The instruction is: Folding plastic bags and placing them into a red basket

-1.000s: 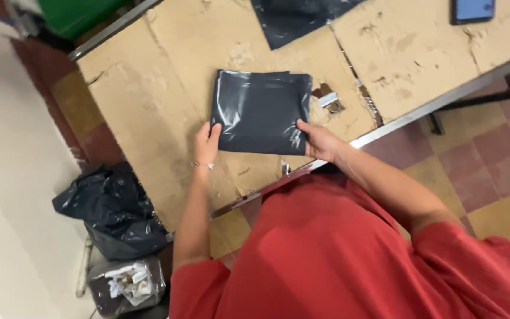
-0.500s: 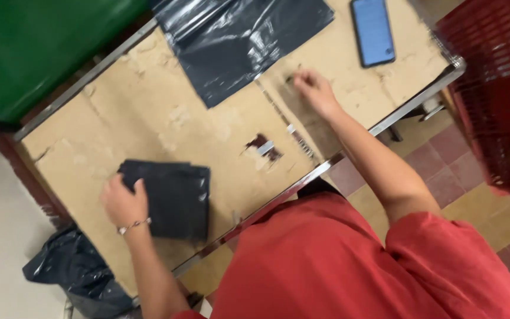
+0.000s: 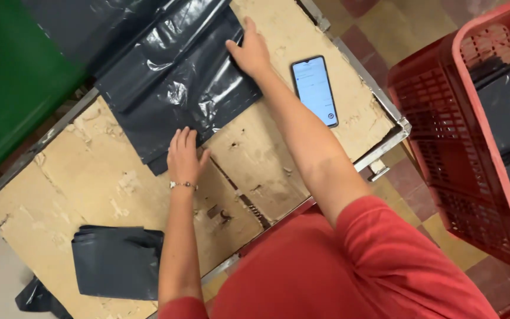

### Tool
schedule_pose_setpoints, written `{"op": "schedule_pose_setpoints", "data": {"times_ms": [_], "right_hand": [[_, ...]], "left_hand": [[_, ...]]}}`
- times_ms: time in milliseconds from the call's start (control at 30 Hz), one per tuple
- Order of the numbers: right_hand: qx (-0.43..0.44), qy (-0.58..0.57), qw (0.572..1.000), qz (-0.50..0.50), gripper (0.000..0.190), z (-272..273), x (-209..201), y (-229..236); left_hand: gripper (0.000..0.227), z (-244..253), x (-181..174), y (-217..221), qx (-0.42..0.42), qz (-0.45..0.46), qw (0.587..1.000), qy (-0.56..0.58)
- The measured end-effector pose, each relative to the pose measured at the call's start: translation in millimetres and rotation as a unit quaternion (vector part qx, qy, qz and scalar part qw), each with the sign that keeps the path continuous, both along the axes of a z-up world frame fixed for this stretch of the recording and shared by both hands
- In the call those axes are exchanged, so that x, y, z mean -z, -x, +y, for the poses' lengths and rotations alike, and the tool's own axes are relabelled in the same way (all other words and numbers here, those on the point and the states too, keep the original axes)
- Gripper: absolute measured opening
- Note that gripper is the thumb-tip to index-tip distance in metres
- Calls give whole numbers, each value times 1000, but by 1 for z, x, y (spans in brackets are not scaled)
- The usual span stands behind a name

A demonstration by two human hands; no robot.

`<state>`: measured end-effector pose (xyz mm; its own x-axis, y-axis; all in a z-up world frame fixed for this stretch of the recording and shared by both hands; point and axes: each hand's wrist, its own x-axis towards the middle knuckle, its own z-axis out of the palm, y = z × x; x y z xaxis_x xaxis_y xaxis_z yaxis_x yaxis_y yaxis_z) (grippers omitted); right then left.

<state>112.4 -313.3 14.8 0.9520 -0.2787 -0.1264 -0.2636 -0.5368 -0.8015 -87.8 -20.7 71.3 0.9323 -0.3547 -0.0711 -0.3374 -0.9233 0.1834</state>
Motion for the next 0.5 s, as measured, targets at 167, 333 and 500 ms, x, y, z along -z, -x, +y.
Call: {"op": "schedule_pose_setpoints", "data": {"times_ms": [167, 333, 500], "right_hand": [[-72, -54, 982, -169, 54, 7, -64, 58], [-206, -103, 962, -150, 31, 30, -107, 101], [-187, -334, 898, -217, 19, 64, -154, 121]], "left_hand": [[37, -18, -29, 32, -19, -4, 999, 43], [35, -74, -17, 70, -68, 287, 943, 153], [22, -95, 75, 32, -183, 260, 673, 668]]}}
